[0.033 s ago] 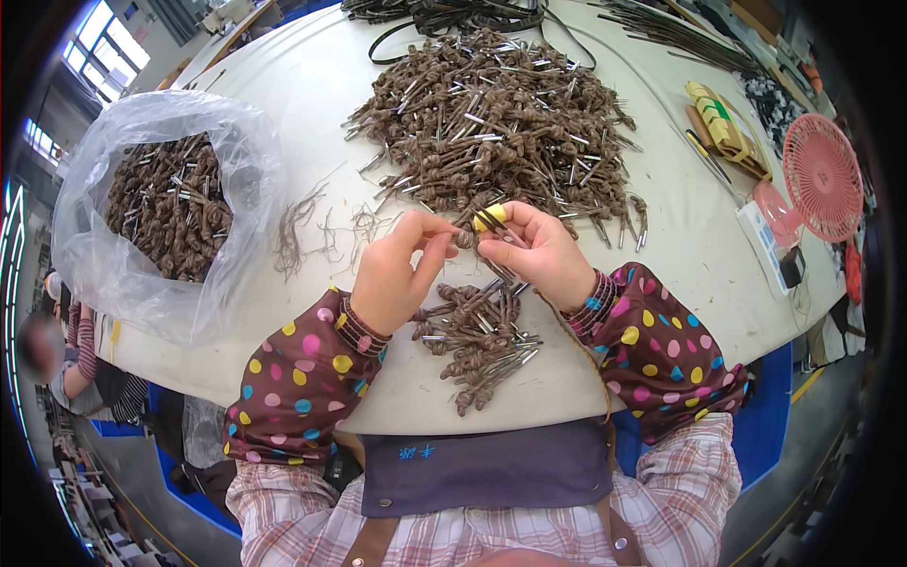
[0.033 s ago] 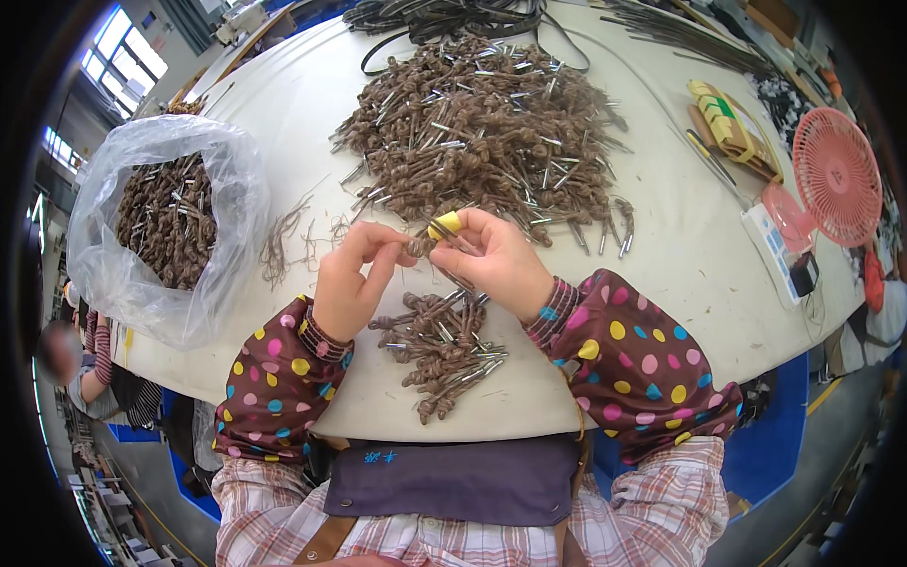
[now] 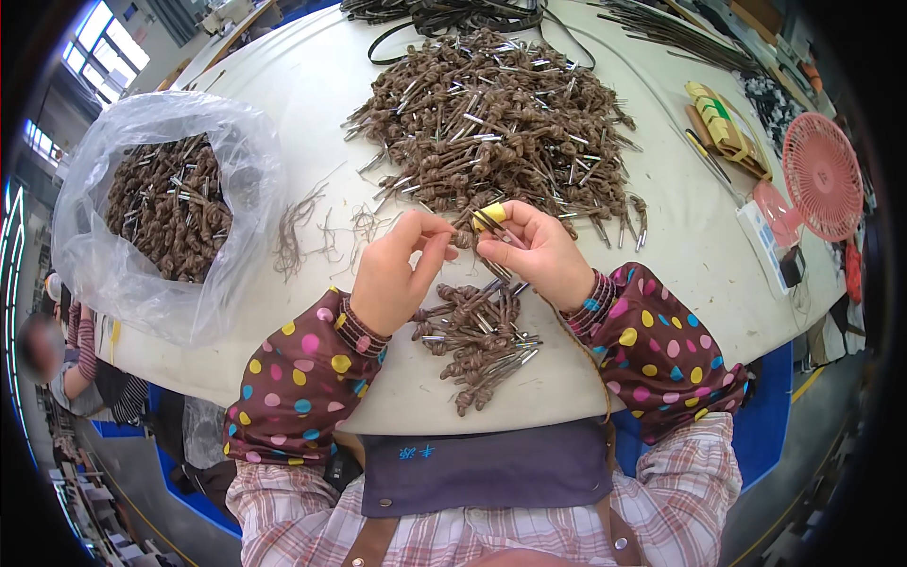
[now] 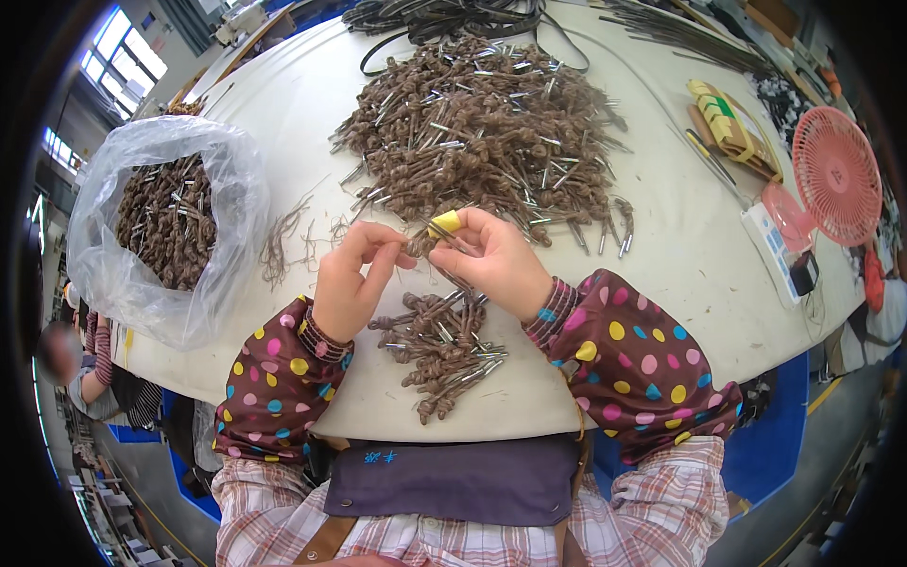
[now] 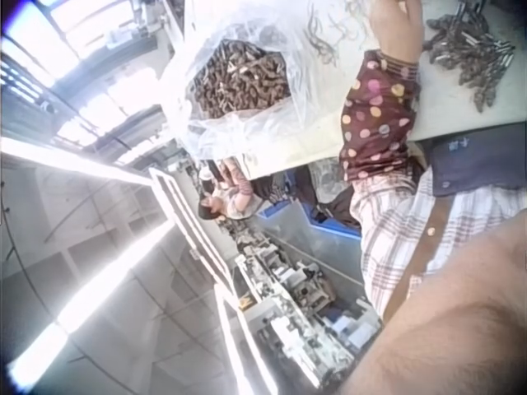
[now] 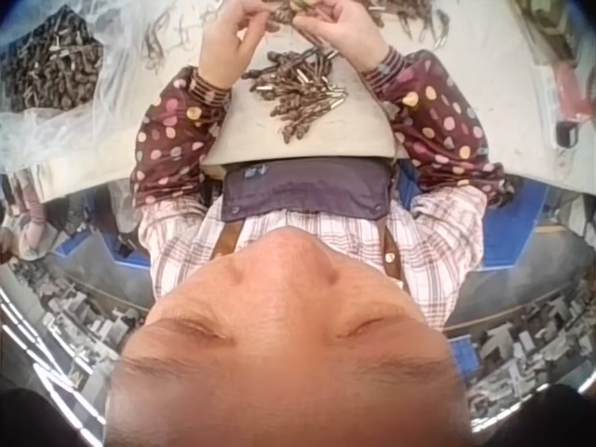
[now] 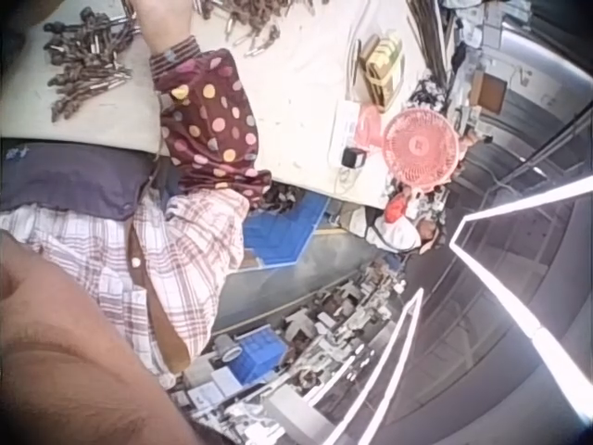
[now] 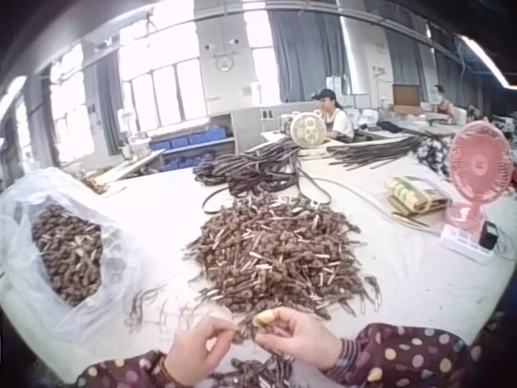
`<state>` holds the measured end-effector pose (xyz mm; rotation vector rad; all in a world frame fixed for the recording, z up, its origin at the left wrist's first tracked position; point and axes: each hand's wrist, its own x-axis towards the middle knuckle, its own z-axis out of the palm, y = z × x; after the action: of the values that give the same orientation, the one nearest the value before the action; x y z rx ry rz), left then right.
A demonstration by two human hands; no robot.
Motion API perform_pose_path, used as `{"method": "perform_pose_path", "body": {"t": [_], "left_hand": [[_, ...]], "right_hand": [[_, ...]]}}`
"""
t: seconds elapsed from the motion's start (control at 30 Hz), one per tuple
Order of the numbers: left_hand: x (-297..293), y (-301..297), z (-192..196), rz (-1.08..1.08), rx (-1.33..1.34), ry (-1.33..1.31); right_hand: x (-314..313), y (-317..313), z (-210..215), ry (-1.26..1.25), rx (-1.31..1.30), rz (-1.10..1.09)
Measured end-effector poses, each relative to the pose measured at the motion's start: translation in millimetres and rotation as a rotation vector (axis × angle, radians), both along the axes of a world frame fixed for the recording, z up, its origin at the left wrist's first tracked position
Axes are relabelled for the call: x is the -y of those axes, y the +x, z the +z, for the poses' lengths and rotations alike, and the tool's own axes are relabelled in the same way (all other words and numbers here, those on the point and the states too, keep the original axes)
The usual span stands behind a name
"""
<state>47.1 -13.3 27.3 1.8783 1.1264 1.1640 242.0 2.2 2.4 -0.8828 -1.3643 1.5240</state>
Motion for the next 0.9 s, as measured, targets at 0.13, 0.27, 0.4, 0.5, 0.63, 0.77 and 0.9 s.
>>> {"method": "perform_pose_path", "body": {"t": [0.13, 0.27, 0.4, 0.5, 0.63, 0.77, 0.9], "left_hand": [[-6, -9, -5, 0.031, -0.076, 0.179], [-6, -5, 0, 0.044, -0.216, 0.329], [-5, -3, 0, 0.027, -0.213, 0.315], [-2, -2, 2, 0.029, -0.219, 0.251], [-1, -3, 2, 0.03, -0.236, 0.257], [-2, -2, 1, 0.021, -0.238, 0.274], [-2, -3, 0, 0.004, -0.22, 0.245]], "right_hand": [[6, 5, 22, 0.441, 0.598, -0.235], [8, 12, 27, 0.926, 0.814, -0.346], [13, 7, 31, 1.093, 0.955, -0.381], [13, 4, 28, 1.172, 0.999, -0.382], [13, 3, 29, 1.253, 1.034, -0.391], [15, 3, 30, 1.365, 1.106, -0.428], [16, 3, 33, 1.441, 1.099, -0.45]]}}
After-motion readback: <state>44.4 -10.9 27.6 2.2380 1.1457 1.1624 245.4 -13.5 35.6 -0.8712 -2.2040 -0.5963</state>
